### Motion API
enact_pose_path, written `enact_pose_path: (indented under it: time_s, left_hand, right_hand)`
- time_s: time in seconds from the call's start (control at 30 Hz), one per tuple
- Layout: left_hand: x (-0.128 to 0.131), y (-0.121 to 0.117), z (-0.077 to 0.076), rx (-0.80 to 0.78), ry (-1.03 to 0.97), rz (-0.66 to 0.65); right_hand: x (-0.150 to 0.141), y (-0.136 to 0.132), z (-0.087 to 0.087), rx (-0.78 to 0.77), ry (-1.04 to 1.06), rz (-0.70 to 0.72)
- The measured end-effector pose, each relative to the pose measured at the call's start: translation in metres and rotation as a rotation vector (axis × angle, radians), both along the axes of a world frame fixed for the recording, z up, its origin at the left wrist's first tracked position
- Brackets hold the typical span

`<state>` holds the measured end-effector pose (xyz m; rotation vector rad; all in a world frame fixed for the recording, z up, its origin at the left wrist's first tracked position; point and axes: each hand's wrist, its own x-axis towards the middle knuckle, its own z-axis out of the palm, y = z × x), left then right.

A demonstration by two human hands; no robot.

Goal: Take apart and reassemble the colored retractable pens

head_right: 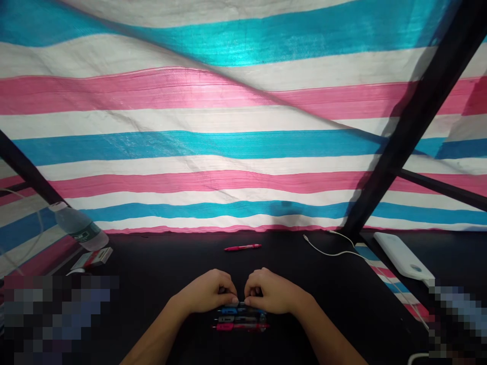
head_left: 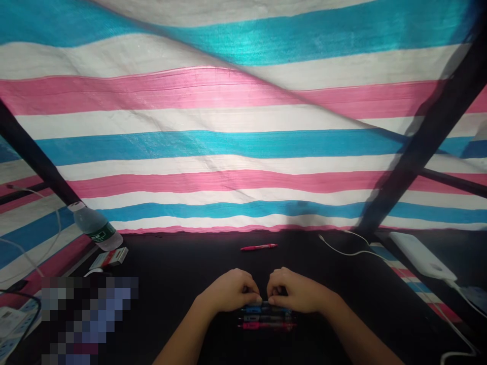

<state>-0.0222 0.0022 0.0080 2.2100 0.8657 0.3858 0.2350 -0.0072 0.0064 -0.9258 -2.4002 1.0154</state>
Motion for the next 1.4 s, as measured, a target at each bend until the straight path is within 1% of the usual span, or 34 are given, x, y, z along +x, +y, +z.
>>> enact_pose_path:
  time_s: [0.07, 0.13, 0.2, 0.27, 0.33, 0.4, 0.47, 0.53, 0.6, 0.7, 0.87, 1.03, 1.17, 1.3, 1.33, 1.4]
  left_hand:
    - [0.001, 0.0, 0.0, 0.027, 0.019, 0.007]
    - [0.002, 0.002, -0.002, 0.074, 0.049, 0.043]
    - [0.003, 0.005, -0.006, 0.135, 0.072, 0.119]
    - [0.004, 0.009, -0.012, 0.202, 0.064, 0.215]
    - [0.006, 0.014, -0.02, 0.277, 0.005, 0.306]
    - [0.007, 0.02, -0.029, 0.387, -0.046, 0.372]
    - [0.007, 0.026, -0.037, 0.472, -0.062, 0.395]
    - [0.007, 0.032, -0.044, 0.514, -0.039, 0.396]
    - [0.008, 0.036, -0.048, 0.507, -0.012, 0.388]
    - [0.008, 0.038, -0.051, 0.478, 0.011, 0.392]
    - [0.011, 0.036, -0.051, 0.476, 0.042, 0.455]
    - [0.012, 0.036, -0.049, 0.44, 0.054, 0.501]
    - [0.009, 0.035, -0.043, 0.402, -0.023, 0.49]
    - [0.005, 0.029, -0.031, 0.357, -0.177, 0.434]
    - [0.005, 0.027, -0.028, 0.345, -0.215, 0.419]
    - [0.005, 0.024, -0.023, 0.327, -0.28, 0.408]
  right_hand:
    - [-0.002, 0.001, -0.001, 0.007, 0.016, -0.019]
    - [-0.004, 0.002, -0.002, -0.02, 0.02, -0.069]
    - [-0.007, 0.004, -0.003, -0.032, 0.02, -0.147]
    - [-0.009, 0.006, -0.004, 0.006, 0.033, -0.231]
    - [-0.009, 0.009, -0.007, 0.061, 0.059, -0.302]
    - [-0.009, 0.011, -0.01, 0.091, 0.085, -0.356]
    - [-0.009, 0.012, -0.013, 0.109, 0.094, -0.386]
    - [-0.01, 0.013, -0.016, 0.126, 0.094, -0.397]
    - [-0.01, 0.013, -0.017, 0.142, 0.098, -0.405]
    - [-0.011, 0.013, -0.018, 0.163, 0.104, -0.417]
    - [-0.011, 0.013, -0.017, 0.179, 0.095, -0.419]
    - [-0.013, 0.013, -0.015, 0.205, 0.093, -0.422]
    - [-0.012, 0.012, -0.015, 0.289, 0.122, -0.446]
    - [-0.009, 0.014, -0.017, 0.417, 0.111, -0.5]
    - [-0.008, 0.014, -0.017, 0.416, 0.1, -0.501]
    - [-0.007, 0.014, -0.016, 0.356, 0.092, -0.489]
